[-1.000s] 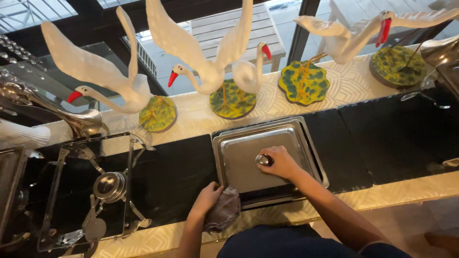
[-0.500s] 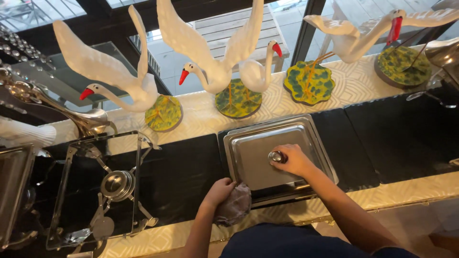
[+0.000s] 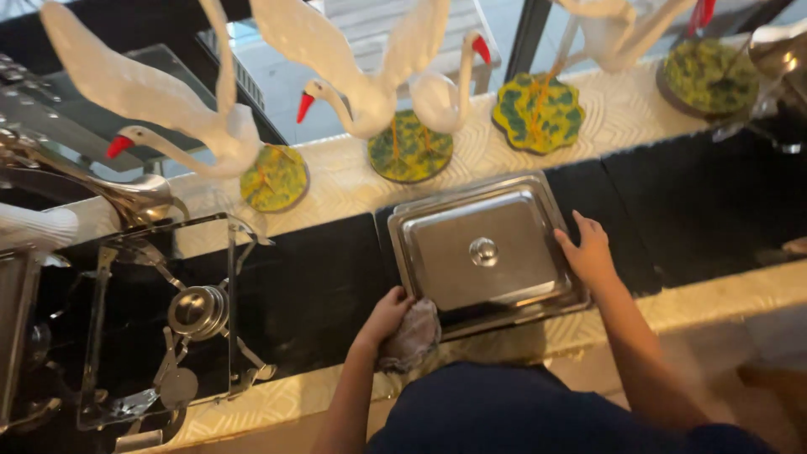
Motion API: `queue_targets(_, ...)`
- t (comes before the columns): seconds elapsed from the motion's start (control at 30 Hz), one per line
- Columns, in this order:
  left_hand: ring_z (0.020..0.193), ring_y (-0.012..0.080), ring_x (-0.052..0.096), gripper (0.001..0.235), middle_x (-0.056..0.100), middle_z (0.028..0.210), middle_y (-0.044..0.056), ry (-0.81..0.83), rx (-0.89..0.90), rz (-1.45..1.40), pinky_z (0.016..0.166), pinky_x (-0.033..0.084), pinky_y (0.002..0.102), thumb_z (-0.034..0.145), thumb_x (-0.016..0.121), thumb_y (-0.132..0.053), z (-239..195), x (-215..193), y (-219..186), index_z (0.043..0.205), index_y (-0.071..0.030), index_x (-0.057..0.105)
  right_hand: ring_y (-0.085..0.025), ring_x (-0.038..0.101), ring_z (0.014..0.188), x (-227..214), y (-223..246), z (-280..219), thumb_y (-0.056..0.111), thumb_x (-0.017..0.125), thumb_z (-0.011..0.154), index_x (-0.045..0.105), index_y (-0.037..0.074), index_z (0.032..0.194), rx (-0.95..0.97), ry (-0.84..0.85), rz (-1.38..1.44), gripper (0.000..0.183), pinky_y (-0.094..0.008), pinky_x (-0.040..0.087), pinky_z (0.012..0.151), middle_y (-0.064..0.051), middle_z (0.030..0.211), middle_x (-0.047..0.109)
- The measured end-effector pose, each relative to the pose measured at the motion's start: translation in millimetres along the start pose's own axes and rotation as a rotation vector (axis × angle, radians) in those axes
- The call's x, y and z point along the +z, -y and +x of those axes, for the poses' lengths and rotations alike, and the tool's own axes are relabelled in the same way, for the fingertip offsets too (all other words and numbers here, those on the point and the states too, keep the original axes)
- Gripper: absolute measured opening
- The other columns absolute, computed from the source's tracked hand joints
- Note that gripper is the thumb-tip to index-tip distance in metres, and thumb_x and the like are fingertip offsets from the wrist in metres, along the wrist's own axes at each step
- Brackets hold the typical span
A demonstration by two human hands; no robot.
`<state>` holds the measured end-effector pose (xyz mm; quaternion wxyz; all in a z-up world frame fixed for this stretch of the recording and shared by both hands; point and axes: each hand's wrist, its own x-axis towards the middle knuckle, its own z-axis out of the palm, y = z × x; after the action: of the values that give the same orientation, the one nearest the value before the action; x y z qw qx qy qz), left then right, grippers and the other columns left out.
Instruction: Polishing and wiping down stainless steel catering chafing dishes and lids using a cloth.
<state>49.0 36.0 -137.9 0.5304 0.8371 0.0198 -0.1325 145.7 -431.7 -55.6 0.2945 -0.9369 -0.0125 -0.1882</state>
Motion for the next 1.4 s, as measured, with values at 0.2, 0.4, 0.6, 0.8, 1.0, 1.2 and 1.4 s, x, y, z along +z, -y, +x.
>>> queue_targets(0.2,0.094,0.0229,0.066,0.037,0.073,0.103,0.015,0.028,-0.055,-0.087,0.084,0.054,0.036,0.096,0.067,-0.031,-5.9,-1.6,-7.6,0.115,0.000,0.064,-0.043,0.052,0.130,-6.8,19.6,-26.6,0.042,0.069,0.095,0.052,0.002,0.148,-0.062,0.106,0.111,0.069,-0.051,0.043,0.110,-0.028,0.143,0.055)
queue_targets(0.4,0.087,0.0236,0.064,0.036,0.070,0.094,0.017,-0.014,-0.087,-0.004,0.081,0.053,0.037,0.098,0.066,-0.033,-18.6,-4.0,-32.3,0.109,0.002,0.064,-0.048,0.041,0.140,-6.2,147.5,-18.9,0.046,0.078,0.078,0.050,-0.002,0.143,-0.404,0.244,0.055,0.085,-0.065,0.028,0.109,-0.029,0.148,0.046)
queue_targets(0.6,0.091,0.0323,0.064,0.033,0.069,0.101,0.019,-0.011,-0.057,0.078,0.083,0.051,0.040,0.100,0.061,-0.031,-31.5,-16.6,-72.6,0.108,0.001,0.064,-0.034,0.038,0.148,35.2,143.0,-14.6,0.042,0.083,0.077,0.062,0.003,0.128,-0.291,0.319,0.136,0.068,-0.067,0.019,0.119,-0.018,0.150,0.053)
queue_targets(0.8,0.097,0.0393,0.068,0.032,0.071,0.101,0.023,-0.030,-0.009,0.090,0.084,0.053,0.042,0.097,0.063,-0.029,-20.0,-12.3,-66.7,0.106,0.002,0.067,-0.031,0.041,0.148,30.8,144.2,-6.6,0.041,0.086,0.075,0.065,0.004,0.120,-0.299,0.331,0.118,0.061,-0.069,0.020,0.119,-0.016,0.150,0.054)
queue_targets(1.0,0.097,0.0405,0.069,0.033,0.072,0.101,0.024,-0.062,0.039,0.148,0.084,0.054,0.044,0.095,0.064,-0.030,1.0,-3.3,-49.7,0.105,0.001,0.069,-0.031,0.037,0.150,33.5,135.5,2.6,0.039,0.085,0.075,0.065,0.005,0.121,-0.270,0.327,0.160,0.061,-0.070,0.021,0.117,-0.014,0.151,0.053)
queue_targets(1.2,0.096,0.0399,0.069,0.034,0.072,0.100,0.023,-0.051,-0.022,0.127,0.085,0.054,0.044,0.094,0.066,-0.032,3.9,-2.5,-51.1,0.105,0.001,0.068,-0.030,0.037,0.150,37.2,130.8,4.7,0.040,0.086,0.074,0.065,0.007,0.121,-0.262,0.336,0.162,0.061,-0.070,0.021,0.117,-0.010,0.150,0.054)
queue_targets(1.4,0.094,0.0367,0.070,0.039,0.073,0.100,0.022,-0.020,-0.061,0.145,0.084,0.054,0.043,0.094,0.065,-0.039,12.8,-3.9,-28.8,0.103,-0.002,0.071,-0.029,0.040,0.149,32.2,133.4,11.3,0.042,0.087,0.072,0.065,0.008,0.124,-0.237,0.363,0.143,0.066,-0.069,0.021,0.118,-0.009,0.147,0.056)
